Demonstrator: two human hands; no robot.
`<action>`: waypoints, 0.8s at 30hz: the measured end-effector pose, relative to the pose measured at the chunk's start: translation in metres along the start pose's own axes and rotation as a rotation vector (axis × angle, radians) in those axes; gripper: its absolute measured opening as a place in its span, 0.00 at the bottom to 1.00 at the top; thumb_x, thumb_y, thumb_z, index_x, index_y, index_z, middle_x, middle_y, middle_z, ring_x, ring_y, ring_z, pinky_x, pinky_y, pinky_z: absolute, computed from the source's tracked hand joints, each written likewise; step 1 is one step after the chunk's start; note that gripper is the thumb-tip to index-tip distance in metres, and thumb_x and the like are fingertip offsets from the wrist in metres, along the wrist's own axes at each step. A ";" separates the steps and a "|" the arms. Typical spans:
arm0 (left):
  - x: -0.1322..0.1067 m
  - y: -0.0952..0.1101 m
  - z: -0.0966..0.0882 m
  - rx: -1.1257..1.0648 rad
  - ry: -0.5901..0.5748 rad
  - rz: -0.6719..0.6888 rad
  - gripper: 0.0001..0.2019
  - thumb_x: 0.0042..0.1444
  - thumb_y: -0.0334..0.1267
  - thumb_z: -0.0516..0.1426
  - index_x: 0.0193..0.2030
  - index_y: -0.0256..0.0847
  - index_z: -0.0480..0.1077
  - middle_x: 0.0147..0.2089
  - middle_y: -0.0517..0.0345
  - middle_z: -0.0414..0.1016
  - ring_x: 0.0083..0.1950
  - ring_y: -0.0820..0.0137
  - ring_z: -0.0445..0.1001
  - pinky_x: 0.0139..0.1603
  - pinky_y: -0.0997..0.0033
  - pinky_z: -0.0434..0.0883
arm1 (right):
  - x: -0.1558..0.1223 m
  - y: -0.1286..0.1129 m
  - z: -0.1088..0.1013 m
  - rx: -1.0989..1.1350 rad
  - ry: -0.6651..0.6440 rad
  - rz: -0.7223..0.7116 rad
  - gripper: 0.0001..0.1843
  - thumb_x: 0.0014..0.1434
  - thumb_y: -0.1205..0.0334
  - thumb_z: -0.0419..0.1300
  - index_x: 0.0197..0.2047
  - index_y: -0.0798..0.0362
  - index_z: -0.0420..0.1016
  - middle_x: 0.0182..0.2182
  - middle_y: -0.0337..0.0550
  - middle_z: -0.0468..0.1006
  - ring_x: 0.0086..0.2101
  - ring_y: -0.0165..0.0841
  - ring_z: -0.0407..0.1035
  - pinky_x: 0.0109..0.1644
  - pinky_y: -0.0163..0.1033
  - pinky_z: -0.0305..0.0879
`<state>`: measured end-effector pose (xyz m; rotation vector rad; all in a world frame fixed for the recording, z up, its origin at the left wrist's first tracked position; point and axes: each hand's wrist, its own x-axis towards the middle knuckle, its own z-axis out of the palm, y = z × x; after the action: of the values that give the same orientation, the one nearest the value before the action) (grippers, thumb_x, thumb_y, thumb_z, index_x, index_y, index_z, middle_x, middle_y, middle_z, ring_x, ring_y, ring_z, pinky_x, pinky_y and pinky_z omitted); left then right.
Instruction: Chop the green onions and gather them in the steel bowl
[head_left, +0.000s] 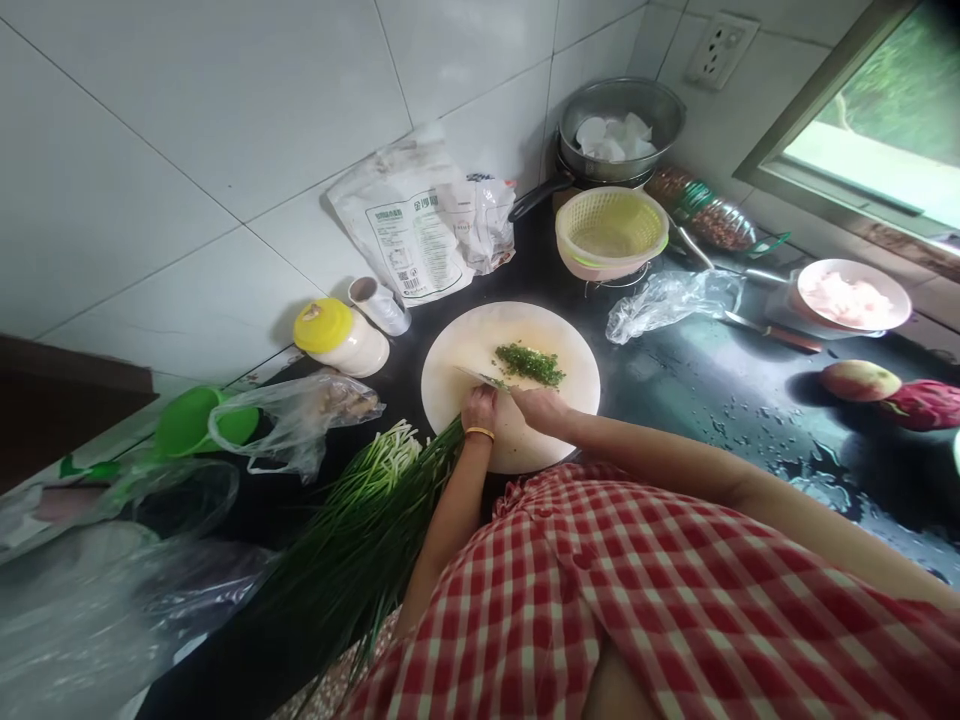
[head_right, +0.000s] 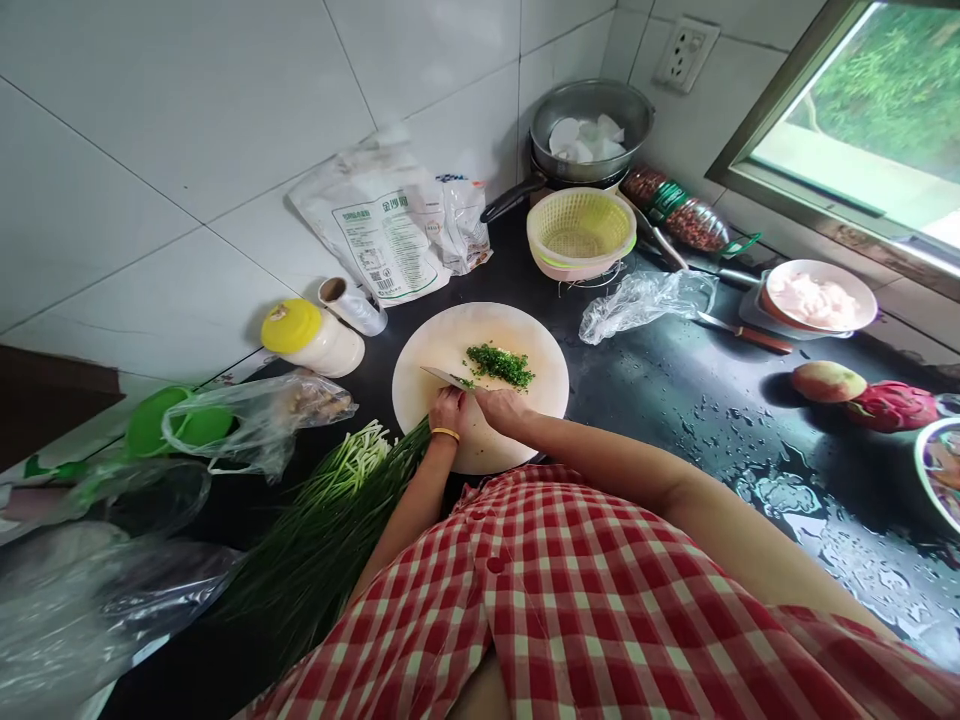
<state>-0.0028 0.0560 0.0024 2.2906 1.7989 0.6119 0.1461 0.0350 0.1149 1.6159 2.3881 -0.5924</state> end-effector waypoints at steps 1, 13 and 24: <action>0.000 -0.001 0.001 -0.016 0.011 0.007 0.09 0.60 0.32 0.51 0.39 0.39 0.73 0.39 0.50 0.75 0.44 0.65 0.71 0.47 0.65 0.69 | 0.002 0.001 0.000 -0.014 0.004 0.001 0.18 0.60 0.71 0.43 0.52 0.59 0.63 0.36 0.53 0.77 0.36 0.39 0.72 0.34 0.37 0.59; 0.000 -0.001 0.000 -0.017 0.016 0.025 0.08 0.58 0.30 0.52 0.39 0.38 0.72 0.39 0.50 0.75 0.43 0.65 0.71 0.45 0.66 0.69 | 0.004 -0.002 -0.006 -0.072 -0.046 0.009 0.16 0.59 0.72 0.45 0.50 0.59 0.63 0.34 0.52 0.77 0.36 0.38 0.72 0.33 0.37 0.60; 0.001 0.000 0.003 -0.034 0.051 0.010 0.07 0.58 0.30 0.52 0.37 0.39 0.72 0.37 0.52 0.75 0.42 0.66 0.71 0.45 0.67 0.68 | 0.004 -0.001 -0.007 -0.118 -0.039 -0.003 0.15 0.59 0.72 0.45 0.50 0.58 0.63 0.35 0.52 0.77 0.37 0.38 0.72 0.34 0.36 0.61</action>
<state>-0.0018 0.0573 -0.0002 2.2835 1.7863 0.7027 0.1442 0.0415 0.1198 1.5379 2.3510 -0.4687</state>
